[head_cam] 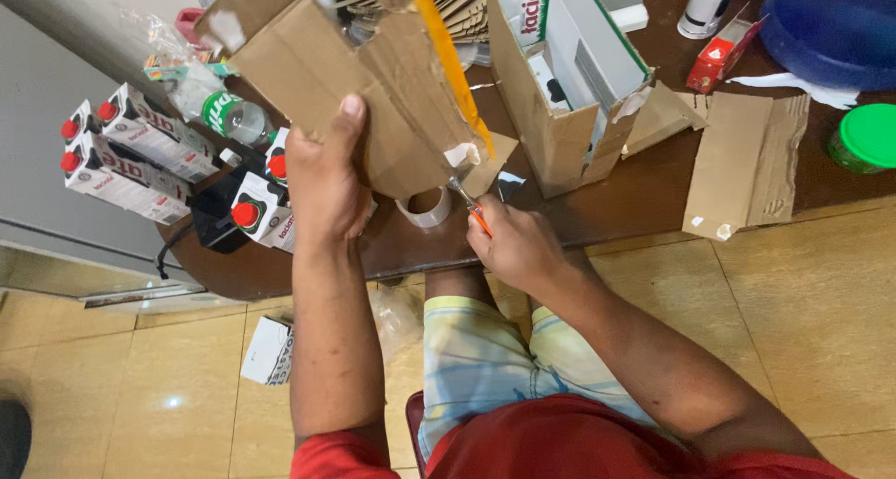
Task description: The person tapes a cardboard box with clear packing tape, then uses a utility knife to cut and trim cardboard pieces. They handle a milk carton and other cardboard parts, cutting shapes and edges on a cluttered table.
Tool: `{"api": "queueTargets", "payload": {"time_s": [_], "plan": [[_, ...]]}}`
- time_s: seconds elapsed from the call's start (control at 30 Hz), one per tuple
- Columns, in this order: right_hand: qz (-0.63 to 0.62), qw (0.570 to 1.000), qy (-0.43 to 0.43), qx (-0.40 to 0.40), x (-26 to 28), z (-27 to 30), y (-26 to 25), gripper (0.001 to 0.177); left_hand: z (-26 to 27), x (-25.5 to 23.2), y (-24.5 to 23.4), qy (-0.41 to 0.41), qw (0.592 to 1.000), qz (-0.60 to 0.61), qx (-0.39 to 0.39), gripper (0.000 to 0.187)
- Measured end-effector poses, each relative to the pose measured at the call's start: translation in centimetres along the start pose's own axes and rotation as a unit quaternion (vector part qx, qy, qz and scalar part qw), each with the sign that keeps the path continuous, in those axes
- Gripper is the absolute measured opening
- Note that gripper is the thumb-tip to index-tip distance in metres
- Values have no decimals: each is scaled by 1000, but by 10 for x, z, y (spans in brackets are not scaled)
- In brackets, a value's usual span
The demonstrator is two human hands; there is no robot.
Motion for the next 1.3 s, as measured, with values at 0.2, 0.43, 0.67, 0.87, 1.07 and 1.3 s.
{"api": "queueTargets", "payload": {"time_s": [0.2, 0.43, 0.67, 0.87, 1.07, 1.3], "plan": [[13, 999, -30, -11, 13, -3, -24, 16, 10, 16, -1, -3, 1000, -24, 19, 44], [65, 997, 12, 37, -11, -6, 4, 20, -1, 1, 7, 42, 989, -144, -10, 38], [35, 991, 99, 83, -68, 44, 28, 21, -14, -26, 13, 36, 991, -127, -16, 32], [-84, 984, 155, -10, -78, 47, -12, 35, 2, 33, 11, -59, 998, 1, 25, 33], [-425, 888, 172, -16, -61, 10, -29, 36, 43, 76, 8, -182, 979, 71, 53, 35], [-601, 733, 249, -199, -94, 77, -32, 40, 54, 55, -32, -96, 976, 186, -60, 39]]}}
Point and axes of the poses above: each hand's wrist, its own z-axis away from the middle knuckle, its own y-axis out of the palm, x = y × z, the point moved 10 cm from there along -z, towards the middle knuckle, and after that the axes turned 6 degrees about z, right-handed, at the moved point
